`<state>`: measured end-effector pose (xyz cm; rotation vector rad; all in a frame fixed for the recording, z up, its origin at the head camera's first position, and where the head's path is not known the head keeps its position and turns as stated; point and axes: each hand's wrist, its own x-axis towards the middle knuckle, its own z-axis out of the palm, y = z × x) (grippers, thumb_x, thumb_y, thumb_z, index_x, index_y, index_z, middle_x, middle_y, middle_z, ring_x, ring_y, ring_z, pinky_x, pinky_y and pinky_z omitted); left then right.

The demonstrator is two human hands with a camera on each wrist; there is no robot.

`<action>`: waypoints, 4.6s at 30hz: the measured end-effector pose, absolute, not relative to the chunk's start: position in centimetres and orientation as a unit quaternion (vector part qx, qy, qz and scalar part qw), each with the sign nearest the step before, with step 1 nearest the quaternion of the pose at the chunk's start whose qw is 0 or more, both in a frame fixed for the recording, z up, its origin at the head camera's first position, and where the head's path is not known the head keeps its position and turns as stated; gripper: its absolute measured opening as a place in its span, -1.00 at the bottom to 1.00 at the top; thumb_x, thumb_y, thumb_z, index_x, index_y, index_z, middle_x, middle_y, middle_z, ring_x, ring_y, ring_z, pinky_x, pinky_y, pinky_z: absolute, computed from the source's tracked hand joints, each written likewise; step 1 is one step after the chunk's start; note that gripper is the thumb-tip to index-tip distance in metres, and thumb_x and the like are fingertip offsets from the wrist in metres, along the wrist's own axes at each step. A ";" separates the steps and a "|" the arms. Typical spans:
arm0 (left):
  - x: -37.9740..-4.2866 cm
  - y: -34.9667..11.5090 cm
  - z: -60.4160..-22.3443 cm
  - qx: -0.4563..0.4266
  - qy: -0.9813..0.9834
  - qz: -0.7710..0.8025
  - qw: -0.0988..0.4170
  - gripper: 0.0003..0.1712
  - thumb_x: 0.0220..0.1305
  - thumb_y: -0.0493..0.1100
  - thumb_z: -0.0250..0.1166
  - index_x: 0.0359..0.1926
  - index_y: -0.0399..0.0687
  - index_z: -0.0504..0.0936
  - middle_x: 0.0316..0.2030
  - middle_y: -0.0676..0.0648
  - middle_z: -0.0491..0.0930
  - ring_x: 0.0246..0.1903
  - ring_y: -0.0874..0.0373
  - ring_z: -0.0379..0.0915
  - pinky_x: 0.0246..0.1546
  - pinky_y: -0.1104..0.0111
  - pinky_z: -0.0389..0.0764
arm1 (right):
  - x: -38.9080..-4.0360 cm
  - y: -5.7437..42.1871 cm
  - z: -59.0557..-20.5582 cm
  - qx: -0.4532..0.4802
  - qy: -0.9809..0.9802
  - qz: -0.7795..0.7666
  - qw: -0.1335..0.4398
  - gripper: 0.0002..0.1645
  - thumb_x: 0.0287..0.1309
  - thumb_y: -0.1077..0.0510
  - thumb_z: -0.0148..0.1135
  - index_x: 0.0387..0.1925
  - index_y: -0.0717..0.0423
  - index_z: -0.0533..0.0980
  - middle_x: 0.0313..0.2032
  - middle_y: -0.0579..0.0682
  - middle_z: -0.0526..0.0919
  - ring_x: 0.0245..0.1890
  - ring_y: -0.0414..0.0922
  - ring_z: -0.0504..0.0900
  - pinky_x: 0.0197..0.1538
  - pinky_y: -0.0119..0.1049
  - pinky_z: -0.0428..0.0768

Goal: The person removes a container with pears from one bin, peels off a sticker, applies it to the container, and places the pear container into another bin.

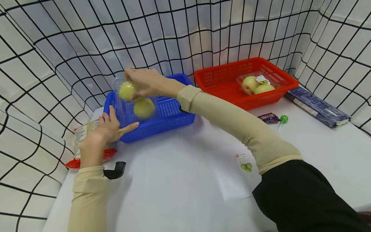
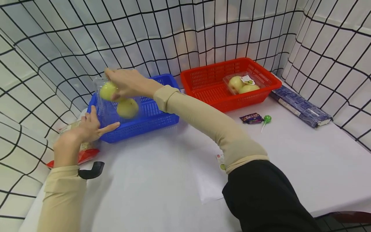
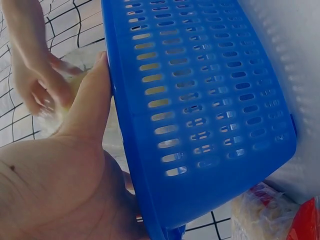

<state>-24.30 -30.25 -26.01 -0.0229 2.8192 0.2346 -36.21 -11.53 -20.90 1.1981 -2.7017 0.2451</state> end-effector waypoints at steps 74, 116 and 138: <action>-22.5 -24.0 -24.1 0.239 0.951 0.163 0.113 -0.09 0.46 0.30 0.14 0.64 0.14 0.04 0.66 -0.27 -0.31 0.62 -0.31 -0.68 0.53 -0.40 -0.38 | -19.6 17.7 -33.4 0.354 -0.907 0.167 -0.157 -0.59 0.53 -0.04 0.08 0.27 -0.10 0.57 0.27 -0.04 0.62 0.34 0.01 0.53 0.41 0.08 0.52; -18.2 -14.1 -28.9 0.356 0.857 0.146 0.344 0.08 0.32 0.34 0.30 0.65 0.38 -0.13 0.63 -0.11 -0.06 0.60 -0.06 -0.04 0.57 -0.11 0.16 | -15.3 12.5 -28.5 0.487 -0.865 0.122 0.017 -0.77 0.36 0.09 0.26 0.02 -0.16 0.54 0.24 -0.17 0.60 0.30 -0.17 0.52 0.40 -0.08 0.53; -17.6 -13.5 -27.8 0.338 0.873 0.111 0.335 0.10 0.32 0.40 0.26 0.62 0.63 -0.27 0.67 -0.22 -0.35 0.65 -0.32 -0.35 0.57 -0.31 -0.05 | -13.2 12.9 -30.6 0.452 -0.885 0.104 0.032 -0.55 0.40 -0.19 0.21 0.24 -0.24 0.49 0.21 -0.22 0.57 0.22 -0.19 0.53 0.28 -0.12 0.56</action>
